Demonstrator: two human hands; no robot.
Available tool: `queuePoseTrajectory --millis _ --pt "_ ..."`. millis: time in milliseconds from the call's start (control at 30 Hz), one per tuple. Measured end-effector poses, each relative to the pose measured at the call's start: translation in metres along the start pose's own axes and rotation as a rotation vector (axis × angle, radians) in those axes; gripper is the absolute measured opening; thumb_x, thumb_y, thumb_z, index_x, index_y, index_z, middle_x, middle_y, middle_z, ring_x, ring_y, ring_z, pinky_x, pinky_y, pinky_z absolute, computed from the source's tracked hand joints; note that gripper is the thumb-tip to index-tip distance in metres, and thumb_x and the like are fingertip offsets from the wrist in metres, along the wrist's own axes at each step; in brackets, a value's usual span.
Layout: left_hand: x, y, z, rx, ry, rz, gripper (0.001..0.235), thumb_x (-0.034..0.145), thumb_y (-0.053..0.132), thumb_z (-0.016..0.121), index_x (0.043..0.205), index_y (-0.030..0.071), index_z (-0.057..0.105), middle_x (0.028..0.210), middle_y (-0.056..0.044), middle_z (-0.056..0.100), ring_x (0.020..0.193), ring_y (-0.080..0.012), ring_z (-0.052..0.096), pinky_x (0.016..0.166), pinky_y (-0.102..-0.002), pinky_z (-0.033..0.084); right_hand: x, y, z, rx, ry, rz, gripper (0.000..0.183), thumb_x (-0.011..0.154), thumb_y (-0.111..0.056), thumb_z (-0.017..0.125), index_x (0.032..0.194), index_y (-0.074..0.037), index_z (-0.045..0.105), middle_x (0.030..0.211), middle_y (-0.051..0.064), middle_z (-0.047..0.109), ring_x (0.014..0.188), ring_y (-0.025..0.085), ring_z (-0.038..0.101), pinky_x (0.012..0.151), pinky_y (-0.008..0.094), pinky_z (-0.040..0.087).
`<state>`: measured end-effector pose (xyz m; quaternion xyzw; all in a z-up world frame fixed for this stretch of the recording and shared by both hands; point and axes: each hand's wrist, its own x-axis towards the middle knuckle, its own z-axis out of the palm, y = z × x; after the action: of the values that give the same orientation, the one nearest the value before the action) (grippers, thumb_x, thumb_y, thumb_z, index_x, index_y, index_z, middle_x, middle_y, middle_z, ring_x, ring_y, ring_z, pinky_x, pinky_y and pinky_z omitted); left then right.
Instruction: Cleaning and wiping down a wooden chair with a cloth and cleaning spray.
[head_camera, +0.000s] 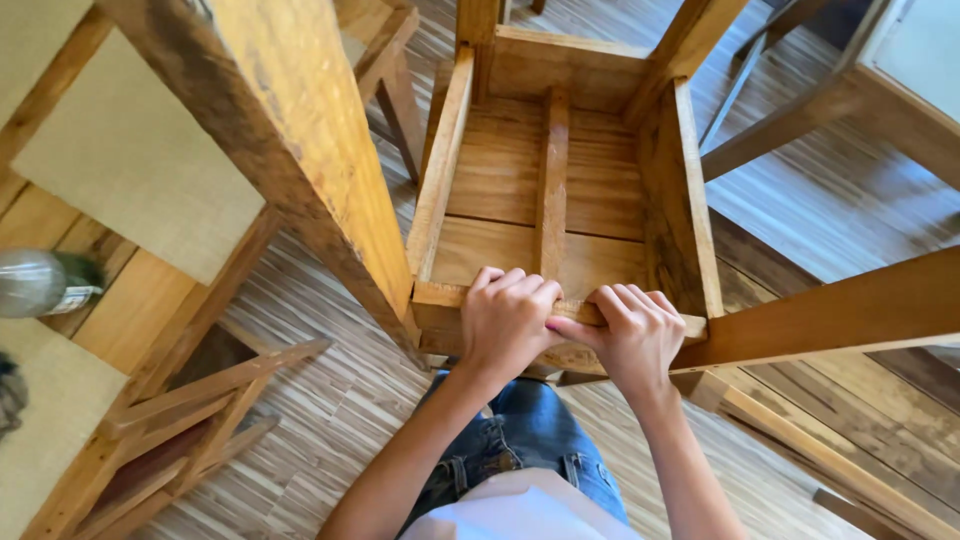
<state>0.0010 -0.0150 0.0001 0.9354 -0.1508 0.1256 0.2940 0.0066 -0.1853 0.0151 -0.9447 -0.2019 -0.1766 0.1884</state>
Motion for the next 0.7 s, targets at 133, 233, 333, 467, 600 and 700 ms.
queuePoseTrajectory --millis 133,233,333,467,600,700 --pt "0.012 0.007 0.01 -0.006 0.011 0.005 0.034 0.06 0.032 0.09 0.085 0.016 0.072 0.081 -0.002 0.071 0.084 -0.021 0.067 0.082 -0.039 0.046 0.001 0.017 0.003 0.006 -0.02 0.046 0.058 0.067 -0.062 0.081 0.059 -0.011 0.054 0.059 0.002 0.057 0.055 0.023 0.057 0.056 0.036 0.043" --pt "0.028 0.003 0.018 -0.011 -0.028 -0.022 0.035 0.058 0.032 0.091 0.083 0.016 0.073 0.079 -0.002 0.072 0.083 -0.0214 0.068 0.081 -0.039 0.046 0.012 0.028 0.005 0.01 -0.008 0.047 0.057 0.07 -0.062 0.08 0.062 -0.011 0.056 0.062 0.002 0.057 0.058 0.022 0.06 0.058 0.036 0.043" --pt "0.051 -0.008 0.03 0.001 -0.037 -0.012 0.033 0.059 0.029 0.091 0.084 0.016 0.074 0.08 -0.002 0.072 0.082 -0.0207 0.068 0.081 -0.038 0.046 0.03 0.042 0.015 0.026 0.009 0.063 0.056 0.071 -0.062 0.079 0.063 -0.012 0.057 0.063 0.002 0.058 0.059 0.022 0.06 0.058 0.035 0.043" --pt "0.092 -0.028 0.049 -0.011 -0.073 -0.006 0.035 0.057 0.031 0.091 0.083 0.015 0.074 0.079 -0.003 0.071 0.081 -0.0219 0.068 0.08 -0.039 0.045 0.059 0.067 0.038 0.0 -0.048 0.14 0.057 0.07 -0.063 0.08 0.062 -0.011 0.058 0.061 0.003 0.059 0.058 0.023 0.06 0.058 0.035 0.044" --pt "0.131 -0.066 0.073 -0.045 -0.108 0.002 0.035 0.058 0.03 0.089 0.086 0.015 0.075 0.078 -0.002 0.071 0.081 -0.0213 0.068 0.08 -0.039 0.046 0.09 0.092 0.079 -0.026 -0.062 0.193 0.057 0.069 -0.063 0.079 0.062 -0.01 0.059 0.062 0.004 0.06 0.058 0.024 0.059 0.06 0.036 0.045" --pt "0.168 -0.104 0.09 -0.052 -0.145 -0.005 0.033 0.061 0.032 0.089 0.086 0.015 0.075 0.078 -0.001 0.071 0.081 -0.0211 0.067 0.08 -0.039 0.046 0.126 0.109 0.112 -0.004 -0.102 0.24 0.055 0.072 -0.063 0.078 0.063 -0.012 0.059 0.062 0.003 0.06 0.06 0.022 0.061 0.059 0.036 0.045"
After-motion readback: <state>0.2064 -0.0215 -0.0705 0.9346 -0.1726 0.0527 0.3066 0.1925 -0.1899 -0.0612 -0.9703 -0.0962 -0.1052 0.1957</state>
